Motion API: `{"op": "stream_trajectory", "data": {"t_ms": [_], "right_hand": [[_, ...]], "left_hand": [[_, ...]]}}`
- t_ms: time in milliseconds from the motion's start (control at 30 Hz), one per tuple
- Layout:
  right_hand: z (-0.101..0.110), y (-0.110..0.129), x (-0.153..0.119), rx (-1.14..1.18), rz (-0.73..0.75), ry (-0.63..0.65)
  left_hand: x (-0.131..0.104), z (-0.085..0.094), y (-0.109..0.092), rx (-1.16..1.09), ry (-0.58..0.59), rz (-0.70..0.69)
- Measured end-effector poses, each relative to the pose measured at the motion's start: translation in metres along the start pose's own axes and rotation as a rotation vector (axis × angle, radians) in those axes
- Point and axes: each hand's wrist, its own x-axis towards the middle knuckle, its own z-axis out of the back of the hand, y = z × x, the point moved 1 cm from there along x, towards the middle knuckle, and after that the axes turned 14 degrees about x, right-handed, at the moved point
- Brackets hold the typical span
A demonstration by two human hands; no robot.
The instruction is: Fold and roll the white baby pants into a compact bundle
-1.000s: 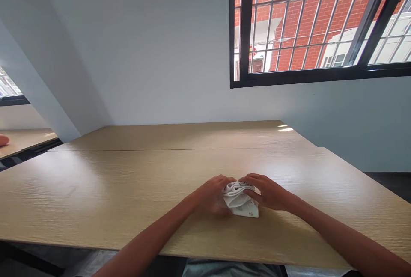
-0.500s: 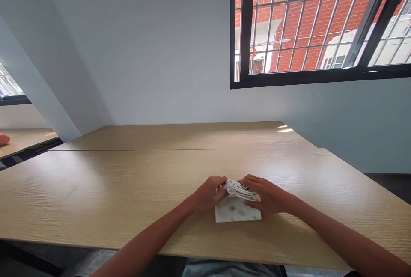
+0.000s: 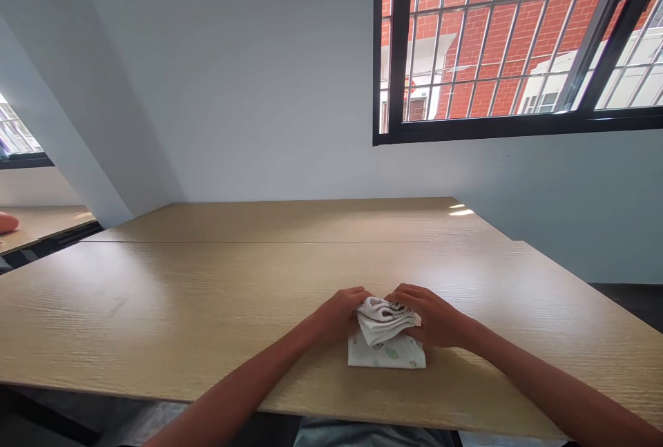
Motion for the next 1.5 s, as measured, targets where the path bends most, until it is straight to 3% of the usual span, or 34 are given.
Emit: {"op": "stream_trajectory", "data": {"t_ms": [367,633,933,1133,1333,1500], "right_hand": [[-0.001,0.003,0.001,-0.053,0.084,0.102],[-0.003,0.003,0.001,-0.001,0.08,0.092],[-0.005,0.0,0.0,-0.002,0.133,0.093],[-0.005,0.0,0.001,-0.019,0.127,0.09],[-0.006,-0.003,0.001,-0.021,0.13,0.118],[-0.003,0.001,0.001,-0.009,0.147,0.144]], "left_hand": [[-0.002,0.013,0.009,-0.006,0.105,-0.057],[-0.002,0.009,0.01,0.005,0.072,-0.067],[-0.001,-0.011,0.009,0.177,0.005,0.066],[-0.002,-0.009,0.005,0.151,0.002,0.172],[-0.001,0.004,0.012,0.152,0.134,0.103],[-0.001,0.004,0.017,0.025,0.11,0.012]]}}
